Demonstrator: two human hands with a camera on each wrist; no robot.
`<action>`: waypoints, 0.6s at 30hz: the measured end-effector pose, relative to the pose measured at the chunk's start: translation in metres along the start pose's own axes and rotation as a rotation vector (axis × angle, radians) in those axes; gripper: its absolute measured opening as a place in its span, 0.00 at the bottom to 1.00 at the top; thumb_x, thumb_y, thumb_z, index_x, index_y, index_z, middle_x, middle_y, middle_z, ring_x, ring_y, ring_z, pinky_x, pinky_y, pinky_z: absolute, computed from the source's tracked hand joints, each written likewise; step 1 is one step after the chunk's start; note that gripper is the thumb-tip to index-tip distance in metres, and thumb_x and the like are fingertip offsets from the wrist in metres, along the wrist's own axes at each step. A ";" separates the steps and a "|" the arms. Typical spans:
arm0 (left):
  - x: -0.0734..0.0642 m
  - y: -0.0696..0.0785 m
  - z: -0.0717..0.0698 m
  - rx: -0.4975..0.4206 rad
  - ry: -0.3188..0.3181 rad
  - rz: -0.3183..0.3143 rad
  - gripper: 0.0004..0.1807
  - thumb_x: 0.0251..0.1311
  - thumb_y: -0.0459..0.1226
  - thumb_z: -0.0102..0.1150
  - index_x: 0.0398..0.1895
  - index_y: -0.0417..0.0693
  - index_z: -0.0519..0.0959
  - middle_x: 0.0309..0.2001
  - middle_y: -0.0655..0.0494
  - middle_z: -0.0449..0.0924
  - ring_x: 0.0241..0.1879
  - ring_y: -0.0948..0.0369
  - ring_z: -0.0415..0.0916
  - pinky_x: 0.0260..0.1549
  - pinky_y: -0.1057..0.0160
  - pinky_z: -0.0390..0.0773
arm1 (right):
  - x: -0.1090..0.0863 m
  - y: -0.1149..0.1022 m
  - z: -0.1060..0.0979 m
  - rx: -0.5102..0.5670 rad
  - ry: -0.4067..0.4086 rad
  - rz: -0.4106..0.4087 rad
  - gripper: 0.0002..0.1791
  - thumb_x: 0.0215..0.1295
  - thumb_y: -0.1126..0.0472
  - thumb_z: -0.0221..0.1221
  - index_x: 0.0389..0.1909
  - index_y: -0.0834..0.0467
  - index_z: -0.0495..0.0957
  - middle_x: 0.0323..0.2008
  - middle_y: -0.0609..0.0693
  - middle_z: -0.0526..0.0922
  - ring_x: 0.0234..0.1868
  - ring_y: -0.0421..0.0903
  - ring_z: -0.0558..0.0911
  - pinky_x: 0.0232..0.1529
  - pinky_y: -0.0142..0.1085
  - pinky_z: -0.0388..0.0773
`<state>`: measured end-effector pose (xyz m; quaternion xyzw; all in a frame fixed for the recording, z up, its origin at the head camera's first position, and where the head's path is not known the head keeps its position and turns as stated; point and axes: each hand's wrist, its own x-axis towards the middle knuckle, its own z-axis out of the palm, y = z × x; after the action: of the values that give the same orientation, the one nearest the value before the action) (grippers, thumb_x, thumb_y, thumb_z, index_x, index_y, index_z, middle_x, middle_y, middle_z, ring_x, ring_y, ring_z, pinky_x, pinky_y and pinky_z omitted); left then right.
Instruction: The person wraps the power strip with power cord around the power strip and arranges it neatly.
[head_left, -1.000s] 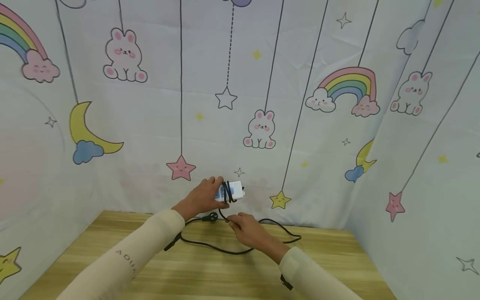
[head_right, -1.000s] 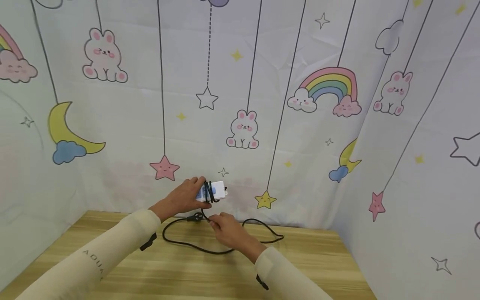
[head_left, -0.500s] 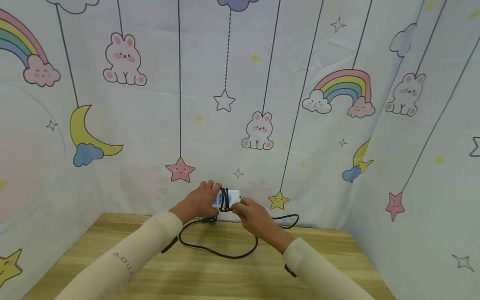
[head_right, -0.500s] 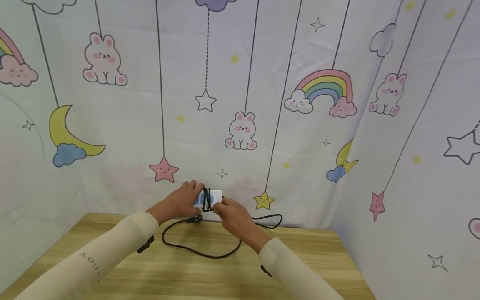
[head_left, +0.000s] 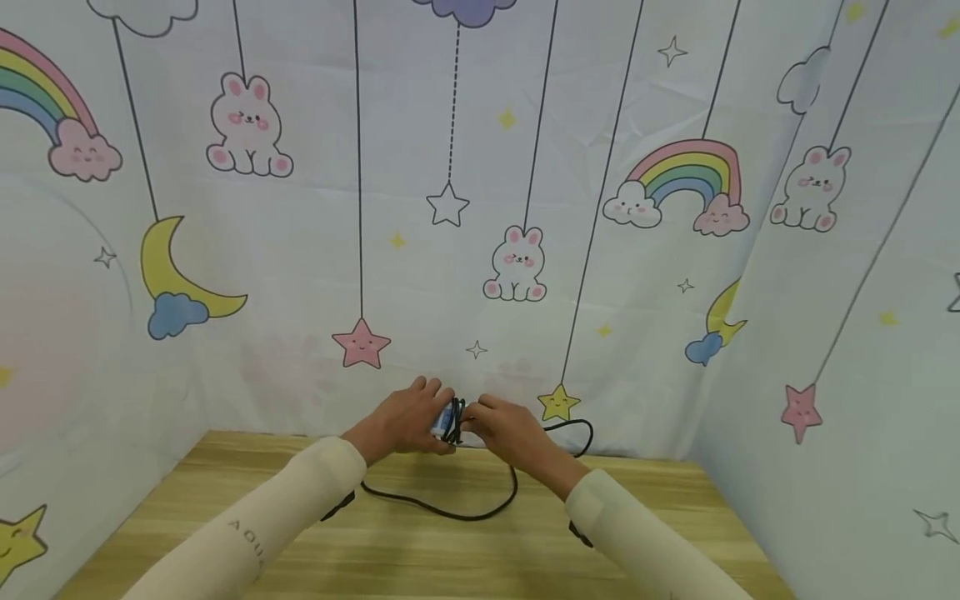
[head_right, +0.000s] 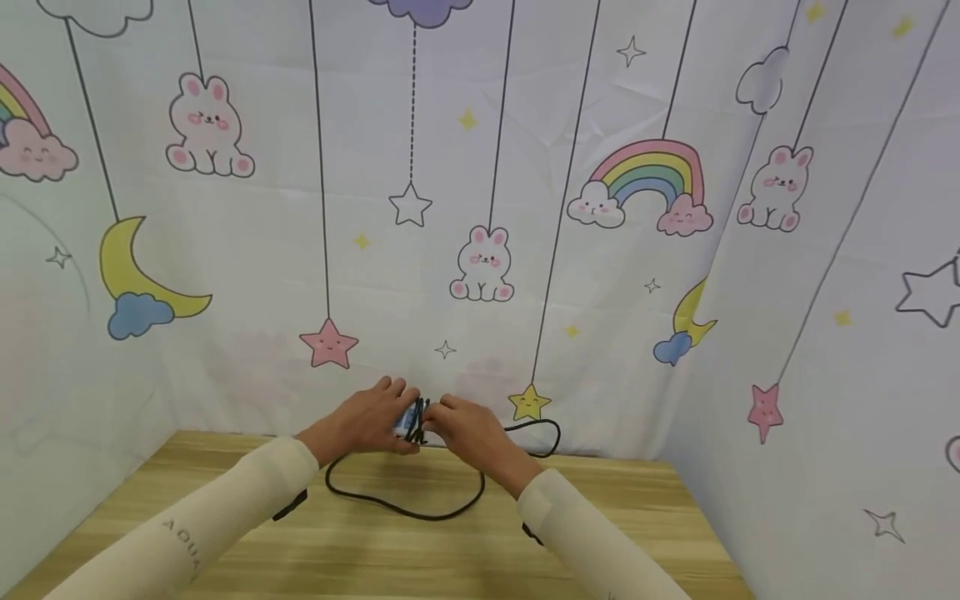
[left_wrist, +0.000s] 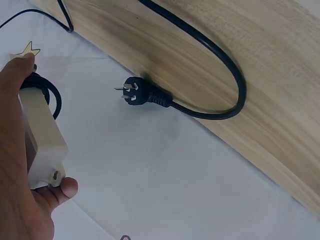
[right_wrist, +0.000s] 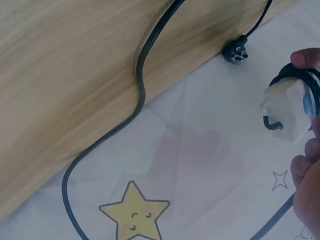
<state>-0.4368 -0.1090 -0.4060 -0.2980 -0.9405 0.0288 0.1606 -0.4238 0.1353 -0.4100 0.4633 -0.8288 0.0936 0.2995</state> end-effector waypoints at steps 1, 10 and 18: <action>-0.001 0.001 0.001 0.007 0.000 0.007 0.44 0.62 0.68 0.77 0.66 0.47 0.74 0.51 0.49 0.76 0.45 0.55 0.69 0.38 0.53 0.86 | 0.001 0.001 0.000 -0.001 -0.001 -0.008 0.06 0.78 0.57 0.71 0.49 0.52 0.86 0.36 0.46 0.82 0.30 0.39 0.81 0.32 0.28 0.79; 0.000 0.004 0.001 0.062 0.018 0.032 0.43 0.63 0.69 0.75 0.61 0.44 0.75 0.49 0.51 0.75 0.43 0.57 0.67 0.39 0.56 0.86 | 0.005 0.004 0.000 0.000 0.021 -0.077 0.05 0.79 0.56 0.70 0.49 0.51 0.86 0.39 0.45 0.85 0.32 0.38 0.84 0.34 0.28 0.82; -0.002 0.007 0.003 0.040 0.022 0.024 0.38 0.62 0.66 0.77 0.53 0.46 0.73 0.44 0.53 0.71 0.40 0.58 0.63 0.35 0.59 0.82 | 0.008 -0.003 0.003 0.015 0.075 -0.149 0.06 0.75 0.58 0.73 0.47 0.53 0.87 0.38 0.46 0.84 0.30 0.38 0.83 0.33 0.25 0.80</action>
<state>-0.4321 -0.1040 -0.4101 -0.3063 -0.9343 0.0462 0.1765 -0.4253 0.1267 -0.4085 0.5221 -0.7795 0.0943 0.3329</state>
